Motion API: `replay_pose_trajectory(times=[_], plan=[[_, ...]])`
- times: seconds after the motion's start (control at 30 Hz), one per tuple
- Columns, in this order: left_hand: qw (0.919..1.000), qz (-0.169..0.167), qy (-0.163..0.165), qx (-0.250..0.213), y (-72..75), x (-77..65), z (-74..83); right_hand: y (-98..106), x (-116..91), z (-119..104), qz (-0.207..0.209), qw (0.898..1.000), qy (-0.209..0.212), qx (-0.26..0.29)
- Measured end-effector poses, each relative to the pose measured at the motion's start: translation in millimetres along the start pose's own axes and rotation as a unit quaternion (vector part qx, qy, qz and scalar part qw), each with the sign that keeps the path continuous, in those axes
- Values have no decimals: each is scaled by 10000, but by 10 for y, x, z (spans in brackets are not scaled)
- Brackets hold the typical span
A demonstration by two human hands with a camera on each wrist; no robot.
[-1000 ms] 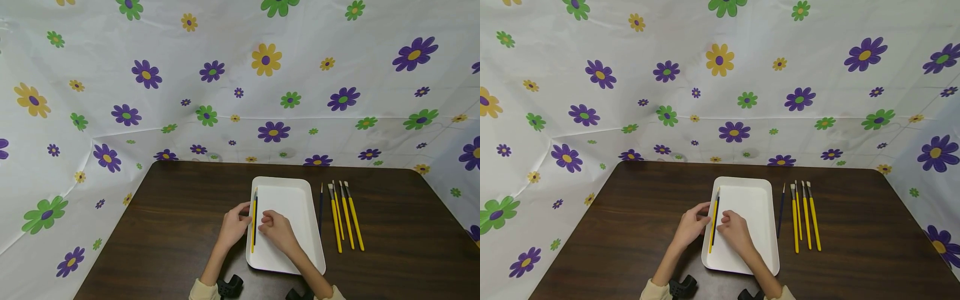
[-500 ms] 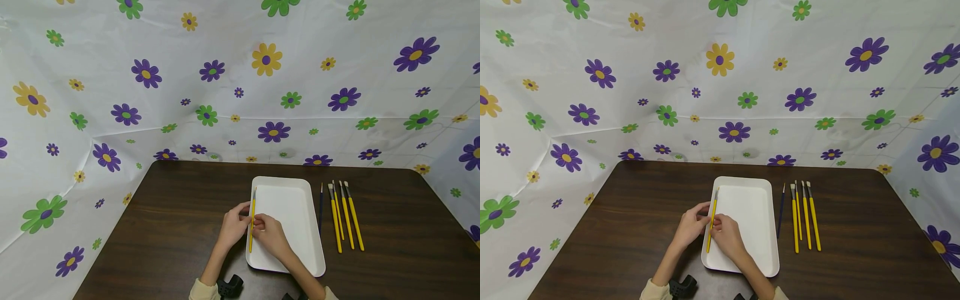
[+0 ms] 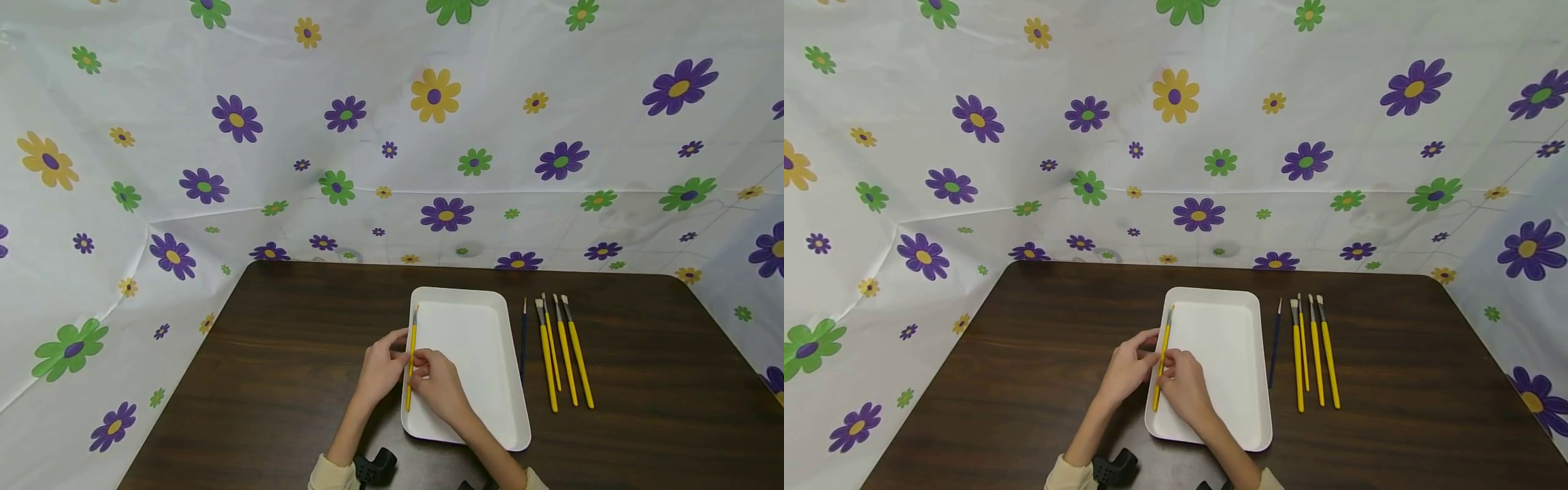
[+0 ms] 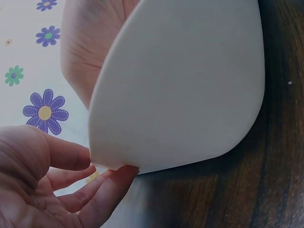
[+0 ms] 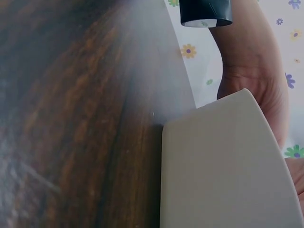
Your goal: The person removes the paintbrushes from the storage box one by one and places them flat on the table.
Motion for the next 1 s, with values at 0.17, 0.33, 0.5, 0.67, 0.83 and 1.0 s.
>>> replay_pose_trajectory(times=[0.17,0.33,0.5,0.67,0.83,1.0], plan=[[10000,-13,27,72,0,-4,5,-6,-7,-6,-27,9999,-6,154],[9999,7,37,151,4,-3,8,-14,-8,-3,-101,9993,-47,354],[9998,34,5,196,11,2,21,-34,4,5,-207,9985,-157,490],[9997,60,-22,242,17,4,25,-43,12,-2,-319,9980,-311,449],[9998,37,-50,211,11,1,14,-35,3,-11,-387,9976,-493,304],[9998,19,-62,189,5,-1,1,-12,-8,-2,-457,9972,-519,292]])
Point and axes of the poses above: each hand's wrist, its own x-axis towards the middle knuckle, its own y-axis out of the back of the hand, z = x × y, the point moved 5 cm from there along x, towards the middle knuckle, and after that the axes turned 6 degrees about -y, right-handed, at the moved point
